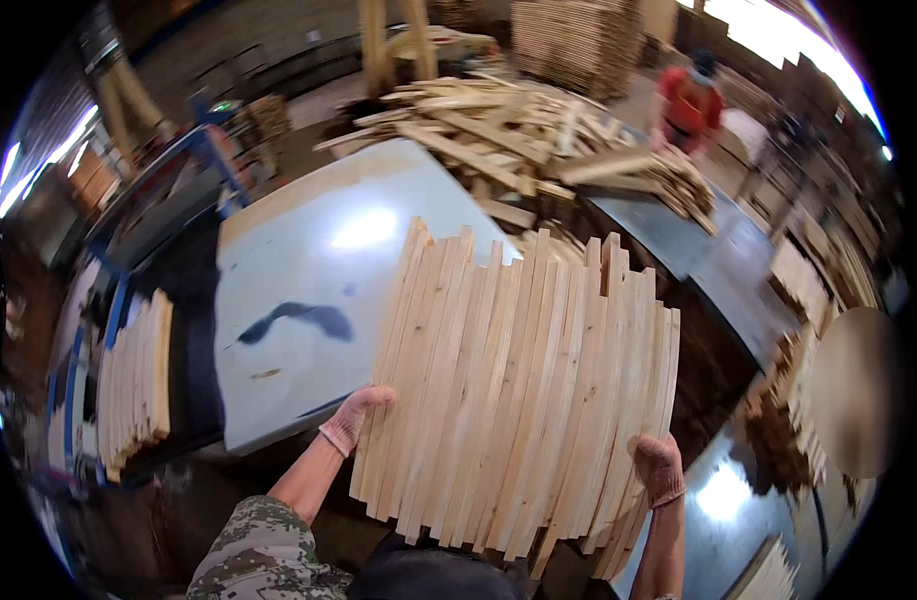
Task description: The person repeatedly picks up stacks of light-colored wooden planks from a metal table and places them onto a moving conveyor belt. The person aligns the planks on the belt and continues the cycle of picking, placing, and aligning throughout the clip.
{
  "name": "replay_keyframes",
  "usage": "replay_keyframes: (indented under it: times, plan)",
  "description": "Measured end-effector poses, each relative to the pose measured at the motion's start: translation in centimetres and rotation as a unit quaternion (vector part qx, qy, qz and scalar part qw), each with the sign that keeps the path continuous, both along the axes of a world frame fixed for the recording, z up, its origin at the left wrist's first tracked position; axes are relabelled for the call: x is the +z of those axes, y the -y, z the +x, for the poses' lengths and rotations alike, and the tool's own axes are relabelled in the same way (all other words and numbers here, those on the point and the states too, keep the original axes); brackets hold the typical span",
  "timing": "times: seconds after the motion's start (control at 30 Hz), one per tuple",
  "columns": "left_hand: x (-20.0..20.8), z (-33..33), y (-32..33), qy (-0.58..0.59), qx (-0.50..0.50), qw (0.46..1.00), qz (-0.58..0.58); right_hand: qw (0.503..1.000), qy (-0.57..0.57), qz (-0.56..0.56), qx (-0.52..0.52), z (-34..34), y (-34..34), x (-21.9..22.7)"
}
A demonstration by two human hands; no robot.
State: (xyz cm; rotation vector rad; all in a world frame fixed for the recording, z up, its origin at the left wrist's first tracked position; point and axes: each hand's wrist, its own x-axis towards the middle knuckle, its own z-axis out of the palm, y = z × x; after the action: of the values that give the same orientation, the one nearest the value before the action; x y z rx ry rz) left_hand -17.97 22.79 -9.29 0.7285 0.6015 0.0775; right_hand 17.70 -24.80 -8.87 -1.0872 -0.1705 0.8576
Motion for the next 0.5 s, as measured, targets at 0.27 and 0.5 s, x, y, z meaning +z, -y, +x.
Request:
replay_keyframes:
  times: [0.27, 0.5]
  plan:
    - [3.5, -14.0, -11.0, 0.007, 0.132, 0.991, 0.013, 0.977, -0.051, -0.064, 0.197, -4.5, -26.5, 6.9]
    - [6.2, -20.1, -16.7, -0.049, 0.23, 0.971, 0.032, 0.958, -0.007, -0.129, 0.254, -3.1, -40.4, 0.3]
